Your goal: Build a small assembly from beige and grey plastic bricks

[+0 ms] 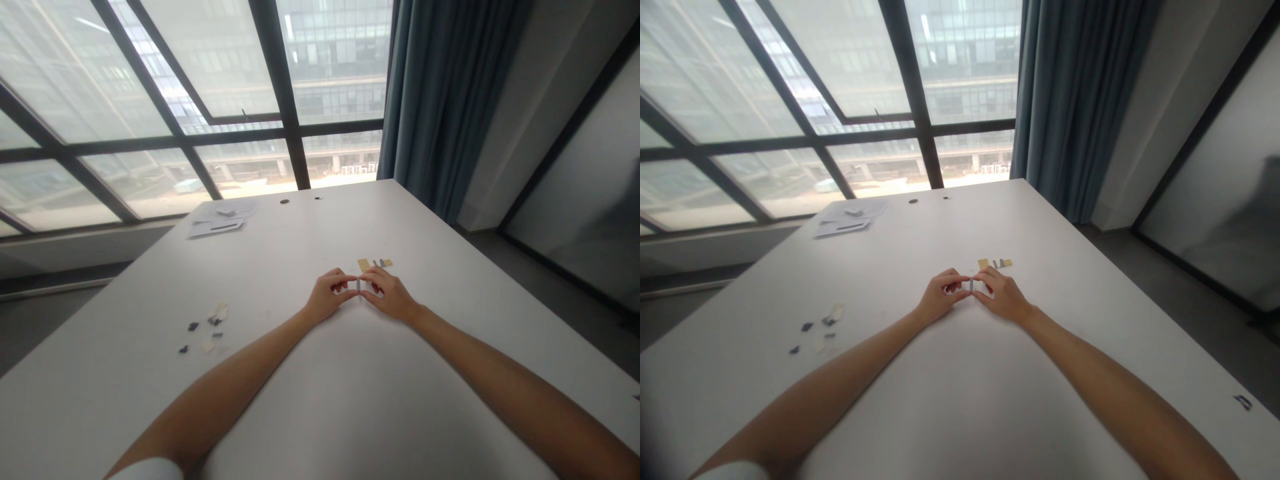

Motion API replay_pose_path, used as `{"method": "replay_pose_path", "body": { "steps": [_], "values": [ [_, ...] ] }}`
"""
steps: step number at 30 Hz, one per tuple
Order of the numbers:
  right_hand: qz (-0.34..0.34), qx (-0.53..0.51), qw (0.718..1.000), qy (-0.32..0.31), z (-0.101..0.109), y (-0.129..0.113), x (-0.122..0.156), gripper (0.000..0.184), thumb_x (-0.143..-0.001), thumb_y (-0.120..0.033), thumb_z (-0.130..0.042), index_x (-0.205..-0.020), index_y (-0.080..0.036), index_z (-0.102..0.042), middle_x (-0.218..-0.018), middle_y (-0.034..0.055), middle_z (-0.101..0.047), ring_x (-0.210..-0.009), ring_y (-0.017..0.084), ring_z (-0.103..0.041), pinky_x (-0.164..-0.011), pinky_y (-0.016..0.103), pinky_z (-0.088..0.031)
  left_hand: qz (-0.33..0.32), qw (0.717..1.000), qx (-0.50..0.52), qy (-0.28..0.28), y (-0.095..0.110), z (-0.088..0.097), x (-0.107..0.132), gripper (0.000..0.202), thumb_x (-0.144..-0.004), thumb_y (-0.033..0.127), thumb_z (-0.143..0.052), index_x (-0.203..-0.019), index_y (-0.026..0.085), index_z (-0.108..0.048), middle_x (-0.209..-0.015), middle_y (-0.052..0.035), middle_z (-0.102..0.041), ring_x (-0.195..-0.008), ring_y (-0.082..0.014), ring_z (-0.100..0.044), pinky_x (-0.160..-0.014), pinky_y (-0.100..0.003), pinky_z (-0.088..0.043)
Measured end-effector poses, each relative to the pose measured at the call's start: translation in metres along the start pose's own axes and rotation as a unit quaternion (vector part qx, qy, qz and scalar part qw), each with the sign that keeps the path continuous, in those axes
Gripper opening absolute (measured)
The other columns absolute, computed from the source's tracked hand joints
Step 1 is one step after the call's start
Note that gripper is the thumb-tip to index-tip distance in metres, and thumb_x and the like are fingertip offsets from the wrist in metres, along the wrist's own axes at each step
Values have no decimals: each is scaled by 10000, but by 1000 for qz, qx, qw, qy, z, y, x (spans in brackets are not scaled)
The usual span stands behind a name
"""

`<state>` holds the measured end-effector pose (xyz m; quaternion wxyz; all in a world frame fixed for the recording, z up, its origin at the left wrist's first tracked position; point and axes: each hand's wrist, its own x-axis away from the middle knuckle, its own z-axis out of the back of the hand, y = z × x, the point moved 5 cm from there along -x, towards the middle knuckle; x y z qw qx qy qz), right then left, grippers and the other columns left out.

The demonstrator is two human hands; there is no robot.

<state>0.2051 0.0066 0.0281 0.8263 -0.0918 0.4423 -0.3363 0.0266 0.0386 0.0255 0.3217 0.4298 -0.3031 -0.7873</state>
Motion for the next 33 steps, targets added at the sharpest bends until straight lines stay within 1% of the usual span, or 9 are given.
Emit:
{"method": "replay_pose_path", "body": {
  "steps": [9, 22, 33],
  "values": [
    [5, 3, 1000, 0, -1, 2, 1, 257, -925, -292, -642, -1173, -231, -609, -1033, 72, -631, -678, 152, -530, -642, 311, -501, -2, 1000, 3, -1, -1, -1, 1, 385, -800, 478, -772, -1057, 191, -771, -772, -19, -572, -658, -108, -449, -617, -247, -393],
    [2, -4, 1000, 0, -1, 2, 1, 249, -930, -292, -637, -1167, -225, -607, -1043, 73, -629, -673, 145, -518, -649, 309, -502, -2, 1000, 0, 0, 1, 0, 0, 396, -796, 493, -770, -1043, 183, -773, -764, -21, -575, -651, -109, -450, -611, -248, -392],
    [8, -1, 1000, 5, -1, 2, 1, 248, -929, -292, -642, -1165, -225, -609, -1030, 70, -632, -660, 139, -513, -637, 302, -495, -4, 1000, 1, -1, 0, 0, 0, 379, -797, 461, -780, -1043, 172, -770, -765, -15, -574, -651, -102, -447, -612, -241, -388]
  ]
}}
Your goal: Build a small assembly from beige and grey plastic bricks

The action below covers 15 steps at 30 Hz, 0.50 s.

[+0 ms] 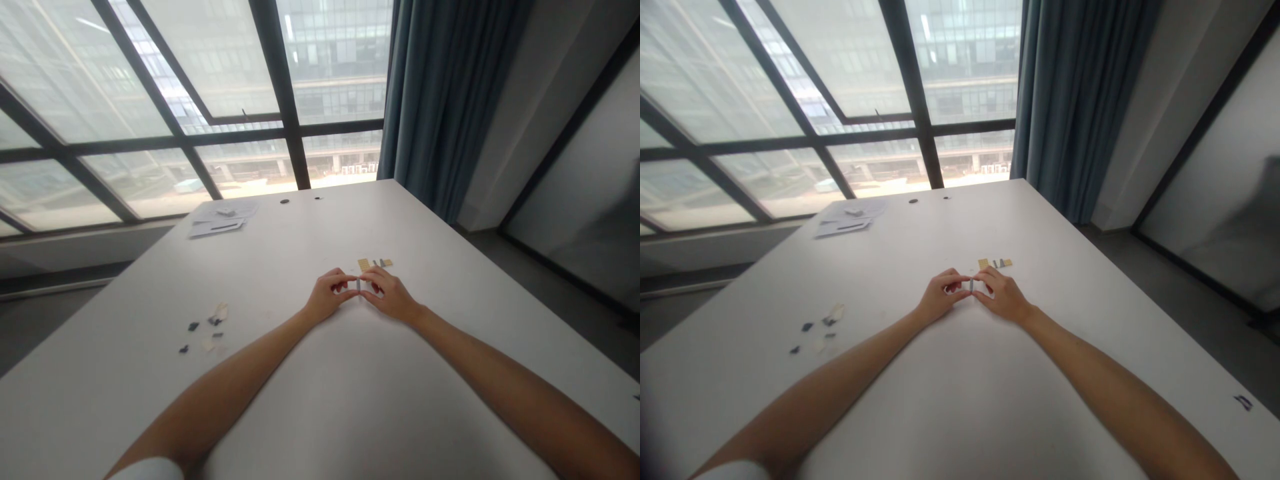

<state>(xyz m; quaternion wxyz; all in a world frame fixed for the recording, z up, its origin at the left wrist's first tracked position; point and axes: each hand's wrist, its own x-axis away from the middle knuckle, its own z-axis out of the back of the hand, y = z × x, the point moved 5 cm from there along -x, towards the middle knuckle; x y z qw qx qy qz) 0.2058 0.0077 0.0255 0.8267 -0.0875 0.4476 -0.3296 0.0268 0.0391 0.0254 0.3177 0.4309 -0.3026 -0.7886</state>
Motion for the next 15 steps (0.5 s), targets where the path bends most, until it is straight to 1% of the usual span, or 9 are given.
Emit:
{"method": "replay_pose_path", "body": {
  "steps": [7, 15],
  "values": [
    [-3, 0, 1000, -3, 0, 0, -1, 260, -915, -263, -657, -1166, -225, -603, -1023, 61, -627, -673, 144, -511, -645, 305, -485, 1, 1000, 0, -2, -4, -1, 1, 374, -800, 455, -779, -1052, 179, -768, -773, -13, -569, -656, -104, -446, -614, -241, -391],
    [-8, -6, 1000, -2, 1, -1, -1, 246, -918, -274, -653, -1155, -222, -613, -1018, 59, -626, -667, 136, -508, -640, 295, -479, 2, 1000, 5, 1, -4, -1, 0, 379, -789, 468, -784, -1036, 180, -772, -765, -12, -568, -650, -104, -443, -612, -243, -384]
  ]
}}
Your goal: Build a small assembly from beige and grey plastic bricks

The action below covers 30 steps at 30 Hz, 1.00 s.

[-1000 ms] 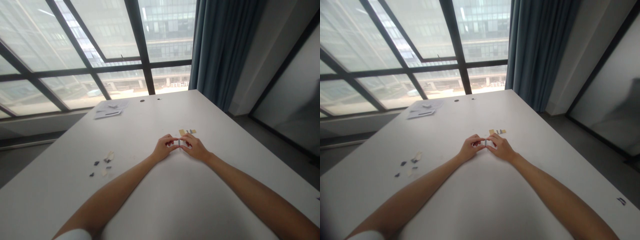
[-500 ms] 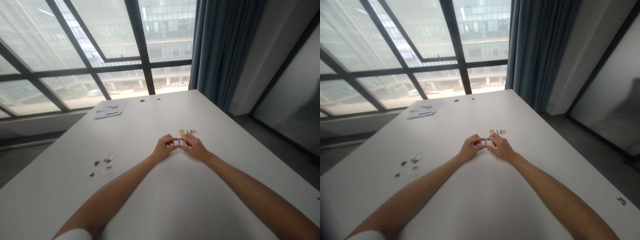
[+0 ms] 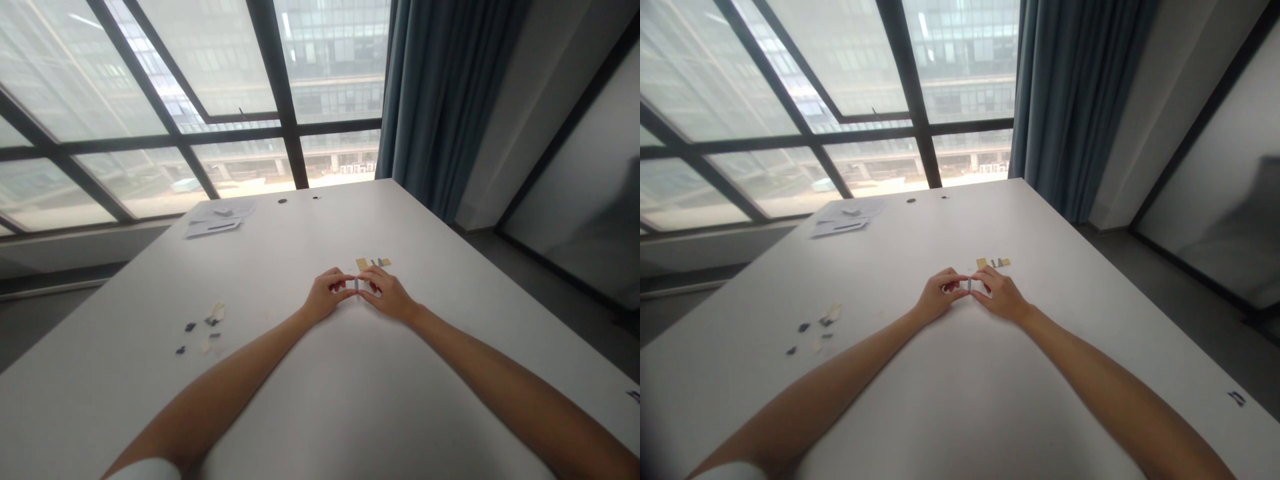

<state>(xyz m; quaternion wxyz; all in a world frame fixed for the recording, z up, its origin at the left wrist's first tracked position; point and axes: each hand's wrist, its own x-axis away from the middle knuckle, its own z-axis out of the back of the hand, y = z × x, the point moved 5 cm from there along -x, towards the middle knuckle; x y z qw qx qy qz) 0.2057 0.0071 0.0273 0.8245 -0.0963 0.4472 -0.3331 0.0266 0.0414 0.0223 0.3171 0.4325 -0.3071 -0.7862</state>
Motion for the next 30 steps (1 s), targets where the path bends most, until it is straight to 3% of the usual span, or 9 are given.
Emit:
{"method": "replay_pose_path", "body": {
  "steps": [30],
  "values": [
    [-3, 1, 1000, -7, 0, 1, -1, 258, -891, -258, -652, -1143, -225, -613, -1032, 57, -632, -665, 137, -522, -672, 299, -498, 2, 1000, -30, -4, -4, 1, -1, 375, -794, 489, -773, -1040, 205, -773, -769, -14, -579, -652, -111, -468, -615, -245, -407]
  ]
}}
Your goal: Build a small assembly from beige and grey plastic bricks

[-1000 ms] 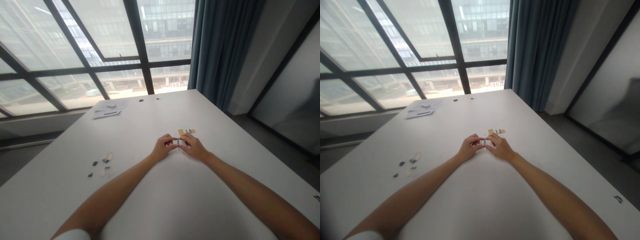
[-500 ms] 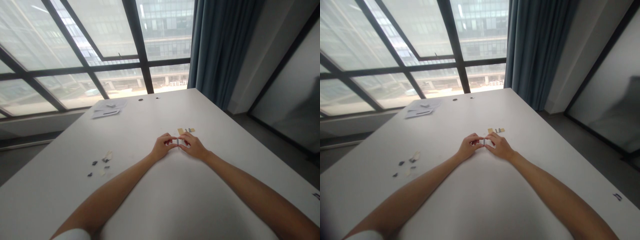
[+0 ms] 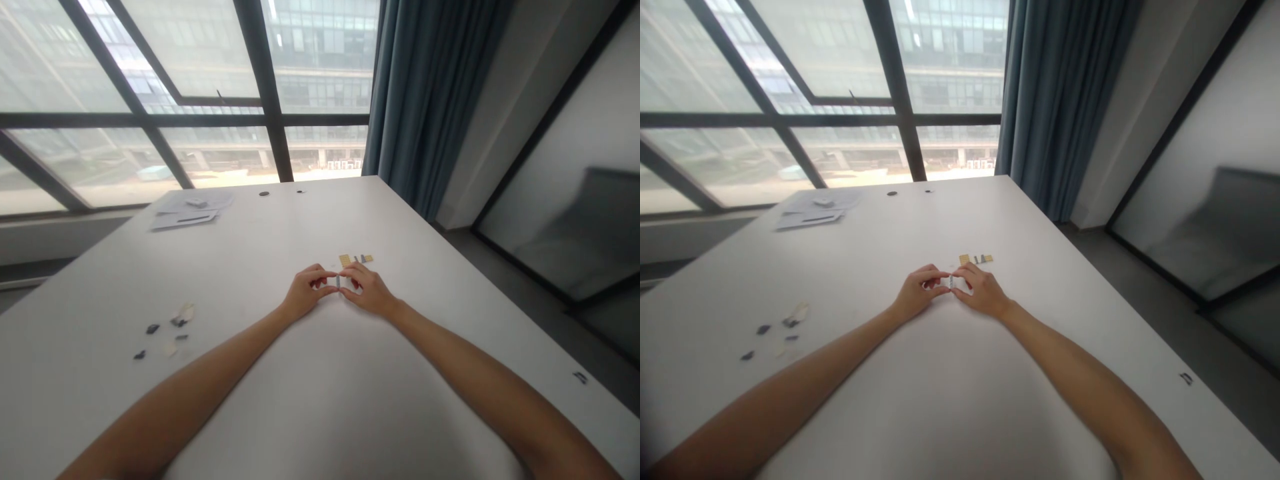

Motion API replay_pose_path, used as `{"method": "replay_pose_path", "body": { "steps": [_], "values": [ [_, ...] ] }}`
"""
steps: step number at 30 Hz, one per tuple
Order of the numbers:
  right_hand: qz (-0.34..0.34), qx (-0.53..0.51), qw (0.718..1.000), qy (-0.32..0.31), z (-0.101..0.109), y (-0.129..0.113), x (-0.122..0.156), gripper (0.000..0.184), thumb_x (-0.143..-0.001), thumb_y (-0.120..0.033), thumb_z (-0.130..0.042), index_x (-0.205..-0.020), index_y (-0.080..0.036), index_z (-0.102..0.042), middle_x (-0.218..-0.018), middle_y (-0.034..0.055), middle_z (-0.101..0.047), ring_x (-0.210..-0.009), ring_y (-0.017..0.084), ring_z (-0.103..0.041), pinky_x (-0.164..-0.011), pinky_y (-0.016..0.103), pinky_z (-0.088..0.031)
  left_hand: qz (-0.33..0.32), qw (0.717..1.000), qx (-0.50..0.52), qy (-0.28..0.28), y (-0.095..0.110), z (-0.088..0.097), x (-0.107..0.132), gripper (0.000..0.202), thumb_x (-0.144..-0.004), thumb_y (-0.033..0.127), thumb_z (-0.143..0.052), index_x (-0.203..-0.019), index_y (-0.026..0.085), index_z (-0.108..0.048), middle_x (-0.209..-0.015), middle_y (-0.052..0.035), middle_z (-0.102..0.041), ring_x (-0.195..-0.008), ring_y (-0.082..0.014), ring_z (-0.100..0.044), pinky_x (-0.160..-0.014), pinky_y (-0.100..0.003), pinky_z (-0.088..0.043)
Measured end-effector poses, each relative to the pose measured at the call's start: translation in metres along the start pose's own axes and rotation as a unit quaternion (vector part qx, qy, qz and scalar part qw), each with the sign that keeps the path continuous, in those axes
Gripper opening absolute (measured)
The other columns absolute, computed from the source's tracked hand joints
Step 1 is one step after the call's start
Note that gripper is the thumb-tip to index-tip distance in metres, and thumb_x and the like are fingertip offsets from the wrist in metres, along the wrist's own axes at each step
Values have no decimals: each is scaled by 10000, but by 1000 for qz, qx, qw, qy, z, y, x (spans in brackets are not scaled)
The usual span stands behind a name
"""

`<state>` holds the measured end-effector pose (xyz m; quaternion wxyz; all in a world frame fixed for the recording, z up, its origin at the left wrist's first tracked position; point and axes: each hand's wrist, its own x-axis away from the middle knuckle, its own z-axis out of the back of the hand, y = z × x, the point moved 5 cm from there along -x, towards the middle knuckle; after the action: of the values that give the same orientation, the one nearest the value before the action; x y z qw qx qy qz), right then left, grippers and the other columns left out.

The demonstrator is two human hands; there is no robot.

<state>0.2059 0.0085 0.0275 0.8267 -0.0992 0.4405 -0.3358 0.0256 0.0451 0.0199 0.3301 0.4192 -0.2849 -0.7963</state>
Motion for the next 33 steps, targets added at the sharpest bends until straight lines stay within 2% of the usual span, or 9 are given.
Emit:
{"method": "replay_pose_path", "body": {
  "steps": [12, 33],
  "values": [
    [4, 14, 1000, -11, 2, -3, -2, 240, -904, -258, -645, -1135, -207, -606, -1045, 55, -626, -688, 132, -534, -683, 287, -492, -13, 1000, -10, 4, 10, 2, -3, 374, -794, 502, -769, -1009, 196, -777, -750, -15, -589, -635, -106, -464, -590, -233, -395],
    [-7, 9, 1000, -9, 3, -5, -3, 248, -866, -234, -659, -1104, -222, -593, -1000, 50, -623, -679, 140, -524, -667, 291, -493, -6, 1000, -12, 9, 6, 1, 0, 378, -792, 512, -766, -1012, 205, -787, -737, -24, -612, -639, -115, -485, -601, -248, -415]
  ]
}}
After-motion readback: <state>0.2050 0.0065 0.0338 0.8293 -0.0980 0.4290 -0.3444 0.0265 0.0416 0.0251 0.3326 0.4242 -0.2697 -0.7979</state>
